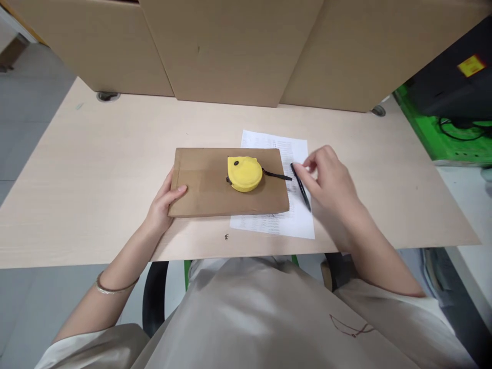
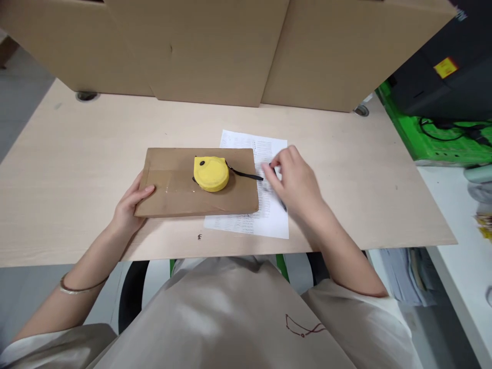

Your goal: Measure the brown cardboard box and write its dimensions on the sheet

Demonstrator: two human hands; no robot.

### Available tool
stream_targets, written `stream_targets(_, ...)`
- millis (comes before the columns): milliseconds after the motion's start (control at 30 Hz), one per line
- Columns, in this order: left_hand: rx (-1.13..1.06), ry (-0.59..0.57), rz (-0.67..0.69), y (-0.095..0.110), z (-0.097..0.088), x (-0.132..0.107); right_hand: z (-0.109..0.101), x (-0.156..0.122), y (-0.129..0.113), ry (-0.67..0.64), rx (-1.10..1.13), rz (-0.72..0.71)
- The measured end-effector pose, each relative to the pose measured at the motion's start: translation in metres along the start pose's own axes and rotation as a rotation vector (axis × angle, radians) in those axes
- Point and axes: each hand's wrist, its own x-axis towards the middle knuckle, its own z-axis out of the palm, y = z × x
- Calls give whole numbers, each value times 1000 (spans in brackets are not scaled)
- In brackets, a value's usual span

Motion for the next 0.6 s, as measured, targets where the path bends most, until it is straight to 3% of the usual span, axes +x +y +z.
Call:
stream_targets(100, 3, 10, 11, 1, 1, 0, -5, -10, 23, -255, -340, 284)
stream_targets(167, -1, 17, 26, 1, -1, 1, -1, -15, 32, -434, -429, 290)
stream_targets(233, 3, 17, 45, 1, -4, 4, 3, -18, 39, -529, -403, 247)
stream_targets(333, 51, -16, 62, 0, -12, 9, 1, -25, 50, -496, -109, 234)
stream_targets(467, 123, -60, 74, -3, -20, 14, 1, -49, 62, -340, 553, 314)
stream_targets(600, 142, -10, 83, -4, -18, 14, 15, -78, 60, -362, 869, 313)
